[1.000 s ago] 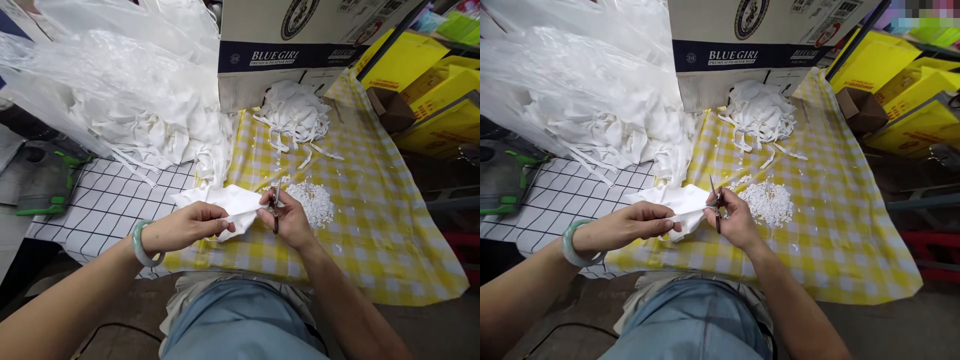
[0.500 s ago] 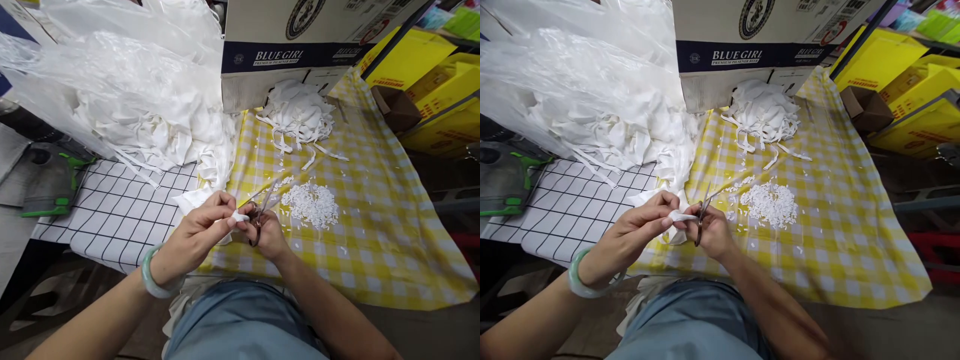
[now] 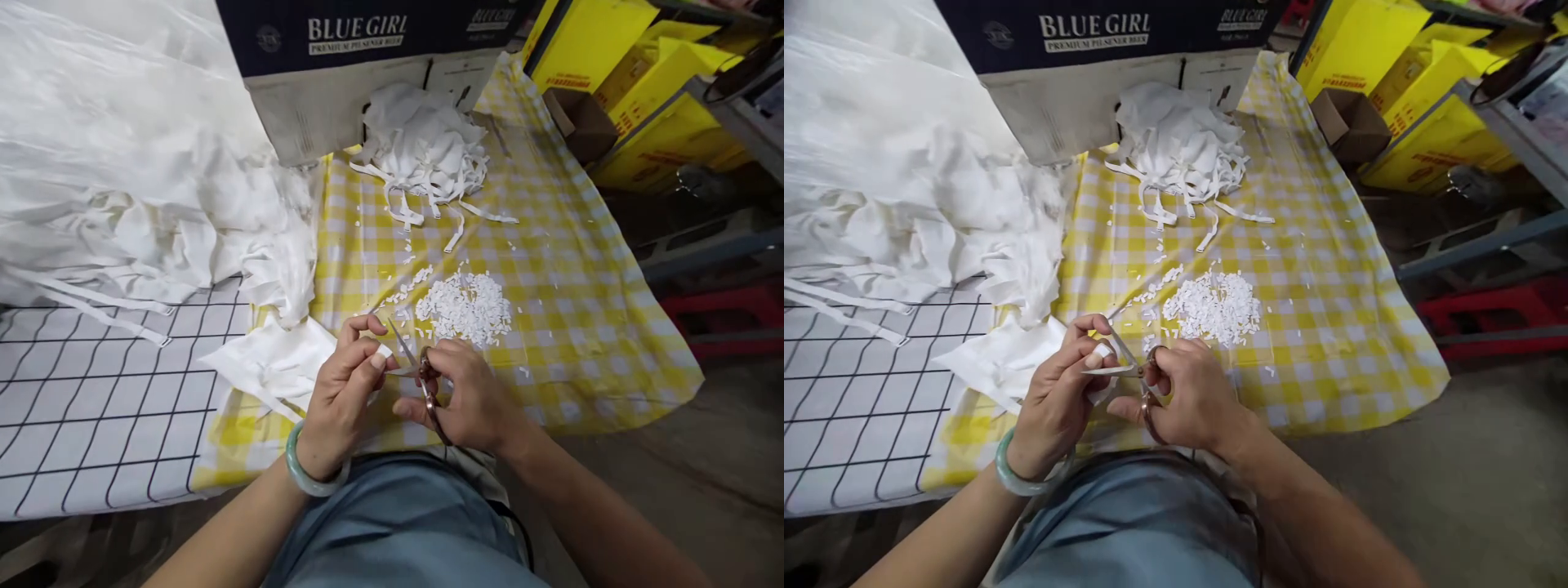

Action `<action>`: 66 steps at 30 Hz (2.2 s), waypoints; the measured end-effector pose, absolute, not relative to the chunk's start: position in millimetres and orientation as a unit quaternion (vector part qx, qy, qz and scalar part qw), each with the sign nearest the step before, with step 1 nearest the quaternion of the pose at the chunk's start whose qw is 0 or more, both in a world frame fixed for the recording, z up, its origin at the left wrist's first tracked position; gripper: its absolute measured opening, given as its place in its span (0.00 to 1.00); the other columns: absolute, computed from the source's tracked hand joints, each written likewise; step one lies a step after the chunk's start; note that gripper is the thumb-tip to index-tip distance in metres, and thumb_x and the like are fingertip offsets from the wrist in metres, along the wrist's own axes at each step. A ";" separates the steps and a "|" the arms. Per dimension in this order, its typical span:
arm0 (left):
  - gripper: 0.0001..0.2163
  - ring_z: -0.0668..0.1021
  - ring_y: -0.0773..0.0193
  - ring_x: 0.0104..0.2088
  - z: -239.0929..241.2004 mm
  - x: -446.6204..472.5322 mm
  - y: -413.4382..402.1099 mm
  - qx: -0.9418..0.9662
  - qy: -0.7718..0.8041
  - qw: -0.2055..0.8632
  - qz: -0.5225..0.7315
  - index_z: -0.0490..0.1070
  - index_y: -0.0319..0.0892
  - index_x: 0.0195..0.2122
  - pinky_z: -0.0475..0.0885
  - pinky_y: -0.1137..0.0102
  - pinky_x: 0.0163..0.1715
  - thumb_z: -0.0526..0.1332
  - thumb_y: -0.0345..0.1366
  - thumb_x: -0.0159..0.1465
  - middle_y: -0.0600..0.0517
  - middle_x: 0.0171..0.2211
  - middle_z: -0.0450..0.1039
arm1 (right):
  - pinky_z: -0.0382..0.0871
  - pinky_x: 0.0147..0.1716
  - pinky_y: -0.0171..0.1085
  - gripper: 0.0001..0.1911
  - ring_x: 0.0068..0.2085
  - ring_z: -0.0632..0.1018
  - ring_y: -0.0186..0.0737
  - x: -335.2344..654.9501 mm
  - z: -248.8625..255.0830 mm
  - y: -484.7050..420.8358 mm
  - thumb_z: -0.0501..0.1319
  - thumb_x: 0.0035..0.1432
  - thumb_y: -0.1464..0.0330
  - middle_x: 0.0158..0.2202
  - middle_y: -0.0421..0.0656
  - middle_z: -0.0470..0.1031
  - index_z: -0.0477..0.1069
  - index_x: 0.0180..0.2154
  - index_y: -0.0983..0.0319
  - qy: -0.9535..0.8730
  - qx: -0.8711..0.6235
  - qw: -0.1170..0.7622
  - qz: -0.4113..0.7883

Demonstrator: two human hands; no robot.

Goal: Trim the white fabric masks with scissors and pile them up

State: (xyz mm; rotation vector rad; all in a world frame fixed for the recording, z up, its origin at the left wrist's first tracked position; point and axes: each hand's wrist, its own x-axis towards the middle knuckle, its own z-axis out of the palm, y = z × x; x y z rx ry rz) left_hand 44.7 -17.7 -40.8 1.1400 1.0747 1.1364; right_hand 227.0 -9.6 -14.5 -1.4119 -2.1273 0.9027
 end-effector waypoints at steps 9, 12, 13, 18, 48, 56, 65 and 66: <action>0.12 0.64 0.57 0.51 -50.3 49.5 -15.7 0.534 0.414 0.553 0.488 0.69 0.42 0.27 0.64 0.65 0.51 0.53 0.30 0.68 0.48 0.38 0.63 | 0.58 0.32 0.35 0.22 0.24 0.67 0.33 226.8 -19.9 -8.2 0.69 0.49 0.53 0.18 0.36 0.67 0.63 0.20 0.60 -0.767 -0.524 0.192 0.316; 0.13 0.64 0.57 0.51 -50.5 50.1 -14.6 0.545 0.406 0.548 0.488 0.70 0.43 0.27 0.62 0.64 0.53 0.52 0.29 0.68 0.48 0.36 0.64 | 0.57 0.32 0.35 0.22 0.23 0.66 0.32 226.9 -21.4 -6.9 0.69 0.49 0.53 0.17 0.36 0.67 0.63 0.20 0.61 -0.769 -0.522 0.193 0.315; 0.13 0.64 0.57 0.51 -50.7 50.3 -14.4 0.546 0.404 0.549 0.487 0.70 0.43 0.28 0.62 0.63 0.53 0.52 0.29 0.68 0.48 0.35 0.64 | 0.57 0.32 0.35 0.22 0.23 0.66 0.32 226.7 -22.0 -6.7 0.69 0.49 0.53 0.17 0.36 0.67 0.63 0.20 0.61 -0.768 -0.523 0.193 0.317; 0.13 0.64 0.55 0.51 -52.3 51.1 -14.3 0.547 0.400 0.549 0.489 0.71 0.44 0.28 0.63 0.62 0.50 0.52 0.31 0.69 0.47 0.33 0.65 | 0.56 0.32 0.35 0.24 0.23 0.65 0.31 225.4 -24.0 -6.0 0.68 0.49 0.52 0.17 0.36 0.67 0.63 0.19 0.61 -0.758 -0.529 0.193 0.328; 0.10 0.65 0.55 0.50 -55.1 62.0 -8.9 0.600 0.398 0.494 0.488 0.70 0.45 0.31 0.62 0.57 0.53 0.55 0.33 0.69 0.50 0.28 0.65 | 0.54 0.27 0.34 0.25 0.21 0.60 0.30 237.5 -26.0 -7.4 0.66 0.51 0.54 0.16 0.36 0.64 0.59 0.16 0.61 -0.734 -0.583 0.137 0.321; 0.13 0.66 0.54 0.51 -54.3 73.0 -0.5 0.618 0.408 0.501 0.447 0.69 0.42 0.27 0.67 0.60 0.49 0.54 0.36 0.70 0.45 0.38 0.66 | 0.51 0.25 0.36 0.21 0.22 0.65 0.34 254.9 -35.3 -10.3 0.67 0.51 0.57 0.17 0.40 0.69 0.64 0.16 0.60 -0.748 -0.606 0.116 0.243; 0.13 0.66 0.55 0.51 -53.1 71.4 0.2 0.609 0.407 0.516 0.444 0.70 0.42 0.28 0.65 0.60 0.52 0.54 0.36 0.70 0.46 0.34 0.67 | 0.56 0.22 0.33 0.23 0.21 0.62 0.31 284.2 -46.8 7.6 0.65 0.52 0.49 0.17 0.35 0.61 0.65 0.22 0.60 -0.604 -0.683 0.221 0.347; 0.13 0.67 0.55 0.50 -49.7 66.7 -2.6 0.607 0.404 0.521 0.443 0.71 0.41 0.28 0.65 0.59 0.52 0.54 0.37 0.70 0.46 0.34 0.67 | 0.59 0.23 0.34 0.21 0.22 0.64 0.33 284.4 -46.9 9.6 0.65 0.52 0.50 0.19 0.35 0.63 0.66 0.26 0.60 -0.605 -0.674 0.235 0.353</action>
